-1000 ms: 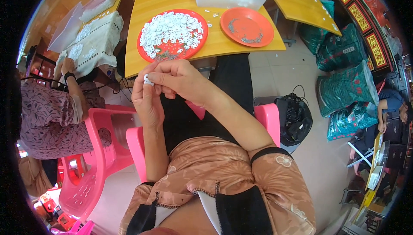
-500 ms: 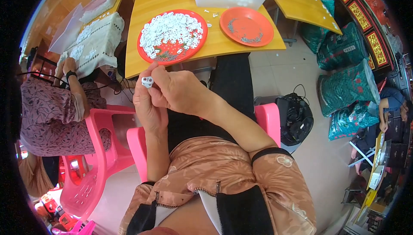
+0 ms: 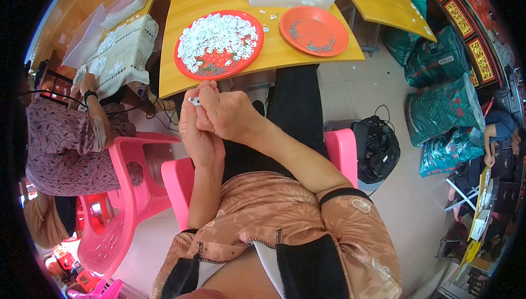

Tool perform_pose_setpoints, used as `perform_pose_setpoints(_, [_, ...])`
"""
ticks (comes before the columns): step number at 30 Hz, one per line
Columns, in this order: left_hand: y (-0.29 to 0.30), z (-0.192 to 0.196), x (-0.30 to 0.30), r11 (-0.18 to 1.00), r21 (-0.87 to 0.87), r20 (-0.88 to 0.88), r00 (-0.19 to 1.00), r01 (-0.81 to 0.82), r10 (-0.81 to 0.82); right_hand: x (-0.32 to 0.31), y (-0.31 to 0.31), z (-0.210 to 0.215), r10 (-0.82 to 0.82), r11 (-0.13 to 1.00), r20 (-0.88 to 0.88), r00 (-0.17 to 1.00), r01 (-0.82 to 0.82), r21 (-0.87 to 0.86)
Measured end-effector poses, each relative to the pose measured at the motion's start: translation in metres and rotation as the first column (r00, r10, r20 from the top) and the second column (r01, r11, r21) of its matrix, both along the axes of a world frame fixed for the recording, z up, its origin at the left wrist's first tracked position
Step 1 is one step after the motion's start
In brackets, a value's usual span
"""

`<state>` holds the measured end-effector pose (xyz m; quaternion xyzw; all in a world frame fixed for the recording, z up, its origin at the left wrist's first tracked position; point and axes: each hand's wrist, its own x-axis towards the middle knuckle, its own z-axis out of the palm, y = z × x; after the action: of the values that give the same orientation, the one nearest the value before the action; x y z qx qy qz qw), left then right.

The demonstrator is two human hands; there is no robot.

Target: Manually assembling small hardware components by inserting metal pins into white plastic pieces at a workbench.

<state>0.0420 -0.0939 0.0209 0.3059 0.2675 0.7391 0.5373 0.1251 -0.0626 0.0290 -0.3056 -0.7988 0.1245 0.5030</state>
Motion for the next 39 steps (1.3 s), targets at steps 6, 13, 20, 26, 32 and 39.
perform_pose_setpoints(6, [0.003, 0.002, 0.001, 0.999, -0.021, 0.065, 0.997, -0.044, 0.045, 0.000, 0.000, 0.001, 0.063, 0.986, -0.061, 0.996, -0.072, -0.151])
perform_pose_setpoints(13, [0.011, -0.012, -0.013, 1.000, 0.018, -0.068, 0.998, 0.012, -0.010, 0.002, -0.007, 0.017, 0.107, 0.880, -0.314, 0.943, -0.237, -0.412])
perform_pose_setpoints(20, [0.013, -0.023, -0.027, 0.999, 0.033, -0.175, 0.985, -0.004, 0.009, 0.004, -0.009, 0.020, 0.136, 0.580, -0.479, 0.867, -0.462, -0.671])
perform_pose_setpoints(26, [0.011, 0.004, -0.020, 1.000, 0.018, -0.047, 0.999, -0.023, 0.024, 0.048, 0.061, 0.054, -0.068, 0.690, -0.200, 0.977, -0.099, -0.717])
perform_pose_setpoints(32, [0.021, -0.015, -0.030, 0.978, -0.167, -0.009, 0.993, -0.121, 0.121, 0.146, 0.214, 0.116, -0.402, 0.706, -0.318, 0.859, 0.069, -0.705])
perform_pose_setpoints(39, [0.025, -0.020, -0.041, 0.959, -0.217, 0.007, 0.982, -0.184, 0.190, 0.095, 0.185, 0.021, 0.014, 0.813, 0.232, 0.973, 0.124, -0.569])
